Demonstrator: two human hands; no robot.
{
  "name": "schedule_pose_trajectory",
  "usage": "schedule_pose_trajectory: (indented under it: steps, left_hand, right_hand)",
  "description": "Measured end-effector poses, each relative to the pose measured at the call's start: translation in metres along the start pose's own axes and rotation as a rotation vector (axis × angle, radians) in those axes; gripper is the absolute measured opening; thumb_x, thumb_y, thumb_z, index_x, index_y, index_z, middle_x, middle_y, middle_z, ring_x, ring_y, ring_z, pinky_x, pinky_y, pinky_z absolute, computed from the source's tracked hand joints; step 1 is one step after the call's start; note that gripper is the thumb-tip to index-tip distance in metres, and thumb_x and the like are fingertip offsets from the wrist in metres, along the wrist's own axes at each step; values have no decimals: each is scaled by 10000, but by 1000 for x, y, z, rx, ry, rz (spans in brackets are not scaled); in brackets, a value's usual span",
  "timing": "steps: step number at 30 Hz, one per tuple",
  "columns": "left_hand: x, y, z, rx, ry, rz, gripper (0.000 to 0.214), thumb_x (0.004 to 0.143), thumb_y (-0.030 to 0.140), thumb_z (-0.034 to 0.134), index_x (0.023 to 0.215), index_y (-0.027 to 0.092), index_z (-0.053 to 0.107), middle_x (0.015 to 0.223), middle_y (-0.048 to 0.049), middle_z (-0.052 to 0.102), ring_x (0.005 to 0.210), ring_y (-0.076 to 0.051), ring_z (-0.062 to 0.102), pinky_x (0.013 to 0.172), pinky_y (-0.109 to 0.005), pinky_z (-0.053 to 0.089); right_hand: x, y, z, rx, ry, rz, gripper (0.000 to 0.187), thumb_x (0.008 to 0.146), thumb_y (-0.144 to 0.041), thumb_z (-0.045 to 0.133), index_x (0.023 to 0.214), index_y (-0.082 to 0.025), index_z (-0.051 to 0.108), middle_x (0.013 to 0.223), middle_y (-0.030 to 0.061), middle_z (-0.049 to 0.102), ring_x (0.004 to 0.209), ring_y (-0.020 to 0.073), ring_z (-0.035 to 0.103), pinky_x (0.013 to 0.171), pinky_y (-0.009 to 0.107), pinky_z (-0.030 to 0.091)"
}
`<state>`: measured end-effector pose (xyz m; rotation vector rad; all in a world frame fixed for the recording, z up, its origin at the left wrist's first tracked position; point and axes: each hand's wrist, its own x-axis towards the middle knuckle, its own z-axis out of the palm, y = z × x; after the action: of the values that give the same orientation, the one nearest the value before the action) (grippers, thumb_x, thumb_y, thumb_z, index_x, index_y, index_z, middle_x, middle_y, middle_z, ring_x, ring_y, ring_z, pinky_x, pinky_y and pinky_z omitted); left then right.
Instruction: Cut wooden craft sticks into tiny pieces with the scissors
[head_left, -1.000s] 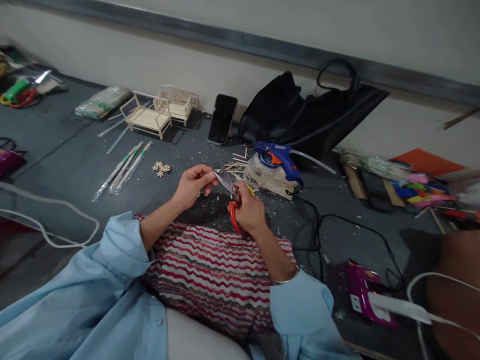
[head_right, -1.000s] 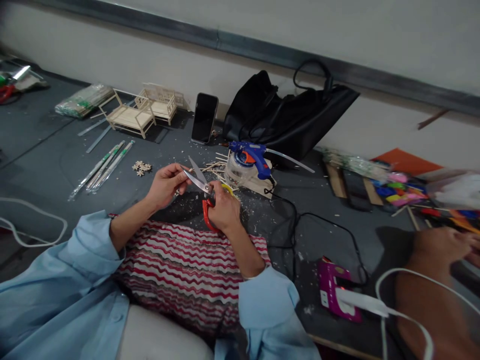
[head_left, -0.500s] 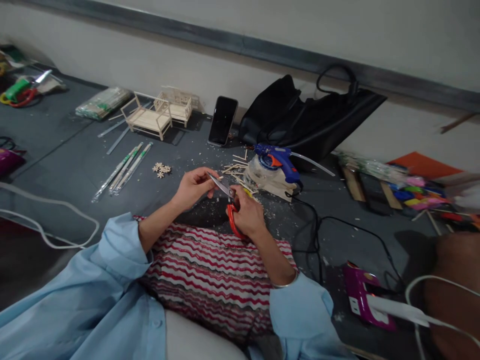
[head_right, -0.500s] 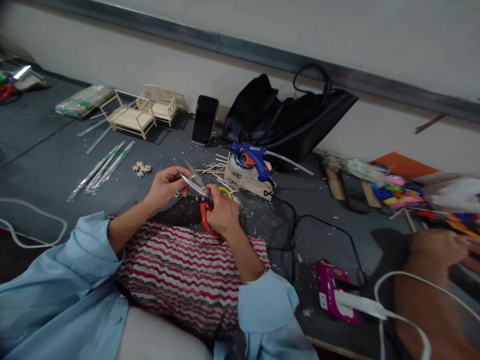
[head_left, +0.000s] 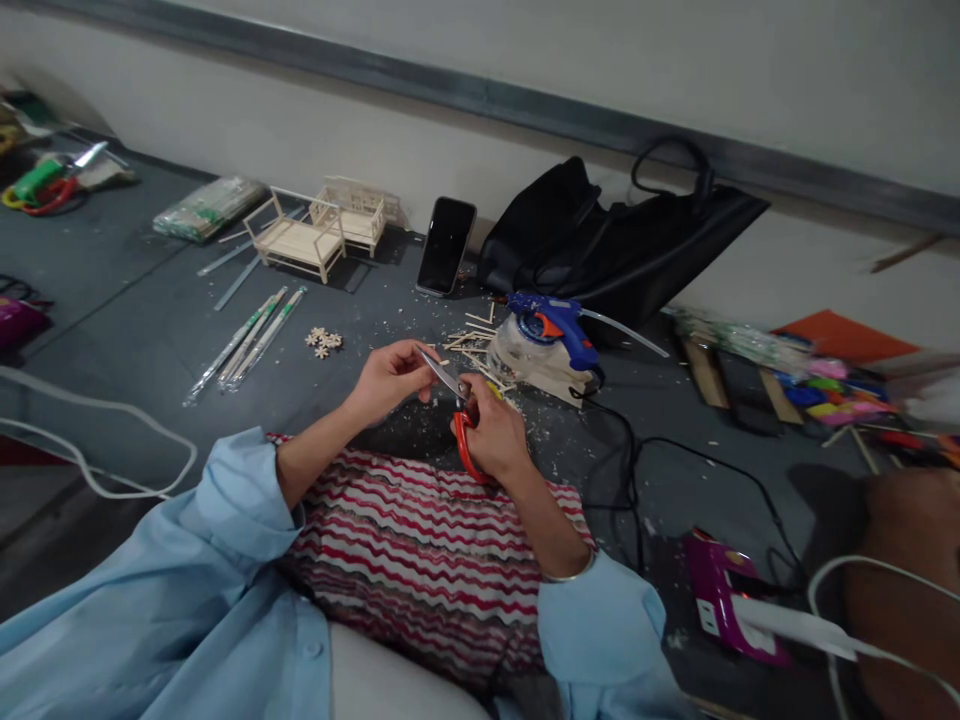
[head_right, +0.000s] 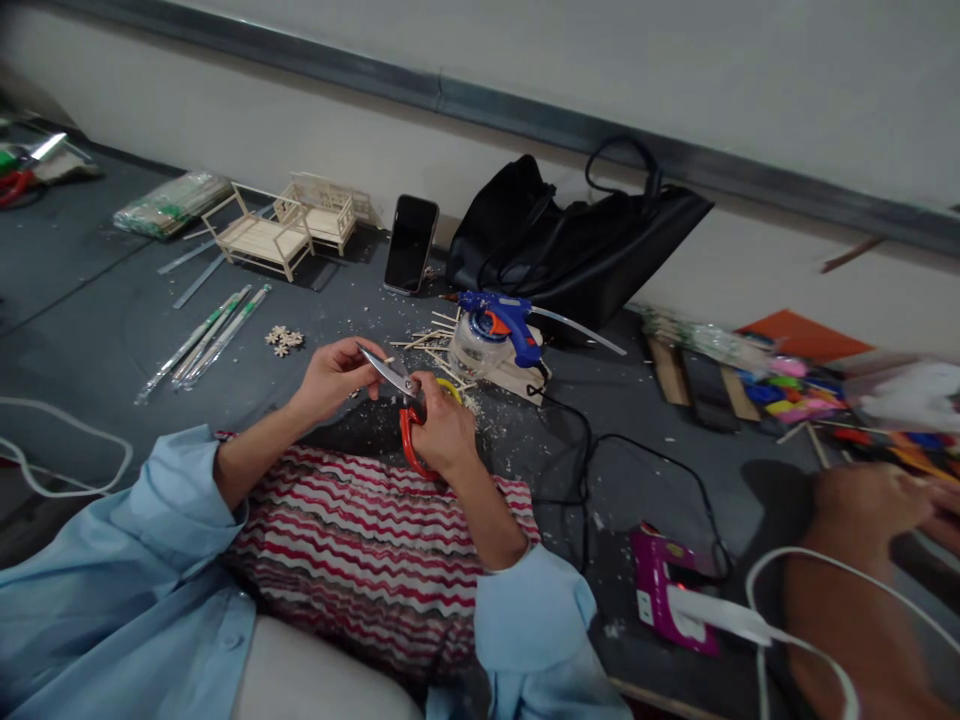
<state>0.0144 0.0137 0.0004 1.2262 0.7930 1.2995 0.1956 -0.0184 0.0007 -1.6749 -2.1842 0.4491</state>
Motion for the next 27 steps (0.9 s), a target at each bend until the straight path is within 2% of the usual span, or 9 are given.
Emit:
schedule_pose_trajectory:
  steps: [5,16,22,27]
  left_hand:
    - [-1,2,1,64,4,-9,222,681,273,738,812,138,619,564,49,608,423,-64,565,458,-173,460]
    - [-3,3,-4,325,23,101,113,719,196,634,816,140,647,558,56,584,430,-58,554,440,-154,426]
    - [-2,1,-4,276,-3,75,134,717,211,655,831,144,640,562,59,590,440,-61,561,447,-155,435]
    - [-1,1,-4,171,-27,36,169,695,240,691,816,143,623,549,60,589,429,-57,557,462,-160,464]
  right_hand:
    - [-1,-2,-1,1,-3,-1,471,731,-258,533,1202,-243,520,811,2,642,692,180,560,618,267,363]
    - [-5,-11,-1,37,-11,56,491,789,-331,548,1274,-284,495,855,1,668,731,188,591,622,270,390]
    - [-6,-11,-4,76,-21,30,474,789,-322,537,1257,-261,495,905,8,667,742,179,590,628,266,412]
    - [-6,-11,-5,128,-36,11,486,785,-319,550,1265,-258,494,859,-3,657,708,169,580,631,260,406]
